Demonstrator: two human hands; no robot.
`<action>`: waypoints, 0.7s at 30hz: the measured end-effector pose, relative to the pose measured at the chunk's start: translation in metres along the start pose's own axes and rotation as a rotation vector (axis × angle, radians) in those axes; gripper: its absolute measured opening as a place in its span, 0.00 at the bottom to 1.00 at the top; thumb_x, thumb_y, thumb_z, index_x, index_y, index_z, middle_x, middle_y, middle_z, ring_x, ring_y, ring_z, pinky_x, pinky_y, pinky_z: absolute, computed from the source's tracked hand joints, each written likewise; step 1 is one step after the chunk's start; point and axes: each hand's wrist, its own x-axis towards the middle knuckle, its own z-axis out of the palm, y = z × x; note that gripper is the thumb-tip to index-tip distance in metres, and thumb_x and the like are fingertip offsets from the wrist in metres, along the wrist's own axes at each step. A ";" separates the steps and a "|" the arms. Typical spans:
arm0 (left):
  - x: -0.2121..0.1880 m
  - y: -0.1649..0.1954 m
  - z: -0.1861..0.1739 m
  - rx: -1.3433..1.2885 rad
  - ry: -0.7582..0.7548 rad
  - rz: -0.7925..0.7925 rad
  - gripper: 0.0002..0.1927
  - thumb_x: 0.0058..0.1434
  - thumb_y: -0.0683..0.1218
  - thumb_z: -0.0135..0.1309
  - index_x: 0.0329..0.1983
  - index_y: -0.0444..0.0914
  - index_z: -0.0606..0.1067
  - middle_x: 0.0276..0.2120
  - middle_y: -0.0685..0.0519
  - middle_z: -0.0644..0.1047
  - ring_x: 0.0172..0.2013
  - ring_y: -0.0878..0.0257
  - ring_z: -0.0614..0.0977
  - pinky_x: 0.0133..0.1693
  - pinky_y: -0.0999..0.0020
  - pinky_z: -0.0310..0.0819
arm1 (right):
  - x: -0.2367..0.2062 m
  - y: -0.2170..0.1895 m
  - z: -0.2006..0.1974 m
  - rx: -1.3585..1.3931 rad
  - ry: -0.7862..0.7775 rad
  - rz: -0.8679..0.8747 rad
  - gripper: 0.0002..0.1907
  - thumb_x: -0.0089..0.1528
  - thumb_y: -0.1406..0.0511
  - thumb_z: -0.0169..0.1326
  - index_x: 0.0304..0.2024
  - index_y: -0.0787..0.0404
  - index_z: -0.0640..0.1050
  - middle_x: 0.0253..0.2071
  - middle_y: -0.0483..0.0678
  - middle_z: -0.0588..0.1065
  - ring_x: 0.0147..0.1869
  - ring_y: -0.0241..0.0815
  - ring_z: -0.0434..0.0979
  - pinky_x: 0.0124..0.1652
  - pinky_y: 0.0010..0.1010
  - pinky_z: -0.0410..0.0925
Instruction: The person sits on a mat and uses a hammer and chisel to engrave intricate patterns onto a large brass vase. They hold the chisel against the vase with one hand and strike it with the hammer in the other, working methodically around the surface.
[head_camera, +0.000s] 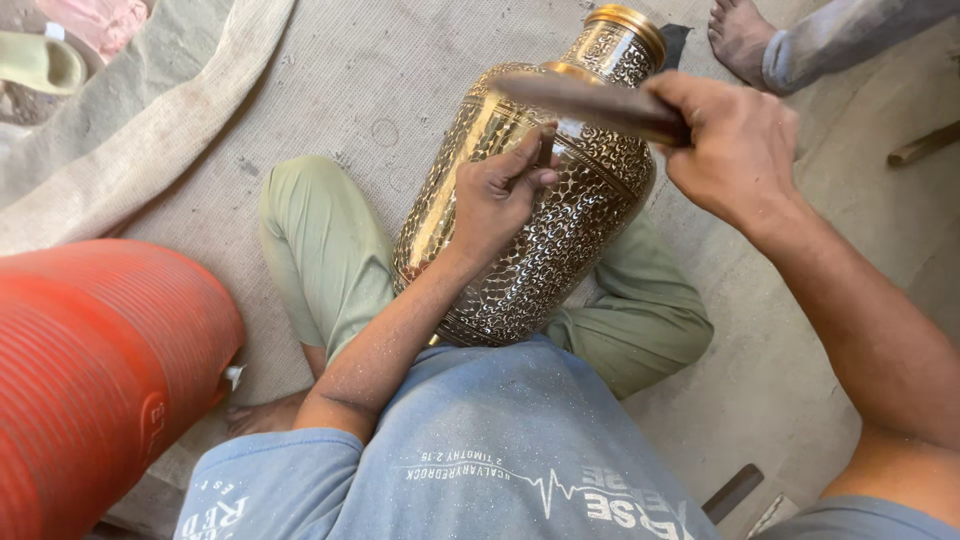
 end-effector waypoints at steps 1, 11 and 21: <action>-0.001 -0.001 -0.002 -0.018 0.017 0.028 0.23 0.67 0.38 0.60 0.63 0.49 0.74 0.39 0.54 0.87 0.31 0.72 0.87 0.33 0.76 0.85 | 0.001 -0.003 0.002 0.261 0.007 0.056 0.19 0.62 0.71 0.60 0.55 0.52 0.77 0.38 0.45 0.80 0.43 0.42 0.81 0.43 0.37 0.73; -0.007 -0.008 -0.017 -0.037 0.022 0.082 0.22 0.67 0.37 0.59 0.63 0.41 0.74 0.46 0.51 0.85 0.44 0.67 0.88 0.48 0.72 0.87 | -0.002 -0.017 0.017 -0.179 0.045 -0.075 0.17 0.56 0.74 0.62 0.46 0.52 0.81 0.35 0.46 0.82 0.37 0.47 0.82 0.42 0.46 0.66; -0.007 -0.012 -0.025 -0.077 0.019 0.062 0.18 0.67 0.35 0.59 0.60 0.37 0.76 0.42 0.49 0.86 0.44 0.66 0.88 0.51 0.70 0.86 | -0.002 -0.015 0.028 0.132 0.111 0.009 0.15 0.61 0.72 0.61 0.50 0.54 0.79 0.38 0.48 0.82 0.38 0.43 0.82 0.42 0.42 0.73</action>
